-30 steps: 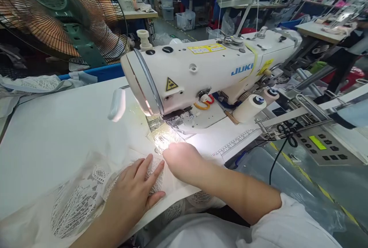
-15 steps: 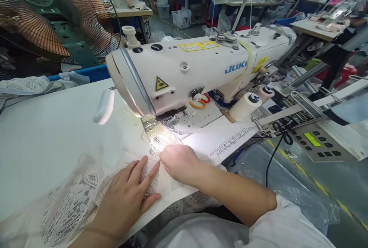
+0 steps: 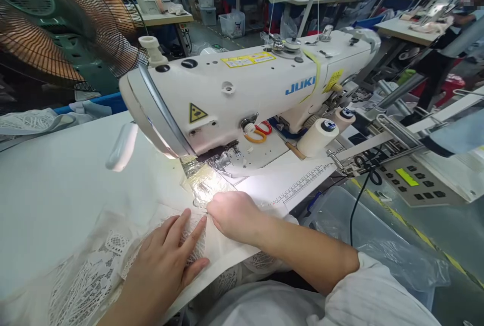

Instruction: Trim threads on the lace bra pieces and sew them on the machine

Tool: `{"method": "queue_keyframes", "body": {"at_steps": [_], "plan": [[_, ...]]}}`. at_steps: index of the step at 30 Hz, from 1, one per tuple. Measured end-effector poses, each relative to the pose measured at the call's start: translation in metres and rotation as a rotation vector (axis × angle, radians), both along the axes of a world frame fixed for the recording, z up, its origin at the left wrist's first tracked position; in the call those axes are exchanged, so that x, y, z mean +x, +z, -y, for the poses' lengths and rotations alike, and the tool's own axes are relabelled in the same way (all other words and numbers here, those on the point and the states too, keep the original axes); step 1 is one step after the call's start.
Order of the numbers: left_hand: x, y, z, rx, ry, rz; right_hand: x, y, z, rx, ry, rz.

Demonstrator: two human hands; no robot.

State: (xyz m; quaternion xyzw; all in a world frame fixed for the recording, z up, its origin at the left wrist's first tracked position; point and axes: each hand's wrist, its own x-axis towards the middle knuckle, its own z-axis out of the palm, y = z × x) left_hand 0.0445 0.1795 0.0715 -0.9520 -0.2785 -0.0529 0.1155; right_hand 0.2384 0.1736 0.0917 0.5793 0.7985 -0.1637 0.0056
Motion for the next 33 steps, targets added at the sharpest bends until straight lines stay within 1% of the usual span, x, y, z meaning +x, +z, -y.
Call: {"method": "queue_keyframes", "body": {"at_steps": [3, 7, 10, 14, 16, 19, 23, 28, 30, 33], "plan": [[-0.003, -0.004, -0.001, -0.006, 0.000, -0.006, 0.008, 0.005, 0.005, -0.031, -0.003, 0.044], [-0.004, -0.007, -0.001, -0.019, 0.003, -0.006, 0.008, 0.005, 0.007, 0.002, -0.015, 0.026], [-0.001, -0.005, 0.000, -0.021, 0.023, -0.002, -0.002, 0.004, 0.002, 0.019, -0.015, -0.002], [0.002, -0.001, 0.000, -0.006, 0.007, 0.015, -0.012, 0.007, -0.009, 0.028, -0.009, -0.018], [0.003, 0.000, 0.000, 0.002, -0.004, 0.029, -0.012, 0.010, -0.010, 0.010, 0.004, 0.001], [0.002, 0.000, 0.000, -0.001, -0.006, 0.034, -0.004, 0.012, -0.004, -0.011, 0.007, 0.039], [-0.001, -0.004, 0.000, -0.023, 0.003, 0.033, 0.007, 0.003, 0.008, 0.086, -0.031, -0.004], [-0.003, -0.009, 0.000, 0.003, -0.002, 0.018, 0.006, -0.011, 0.011, 0.135, -0.048, -0.059], [-0.002, -0.009, 0.001, 0.008, 0.021, 0.009, 0.005, -0.013, 0.010, 0.135, -0.032, -0.061], [-0.002, -0.008, 0.002, 0.004, 0.027, 0.003, 0.008, -0.010, 0.010, 0.112, 0.001, -0.049]]}}
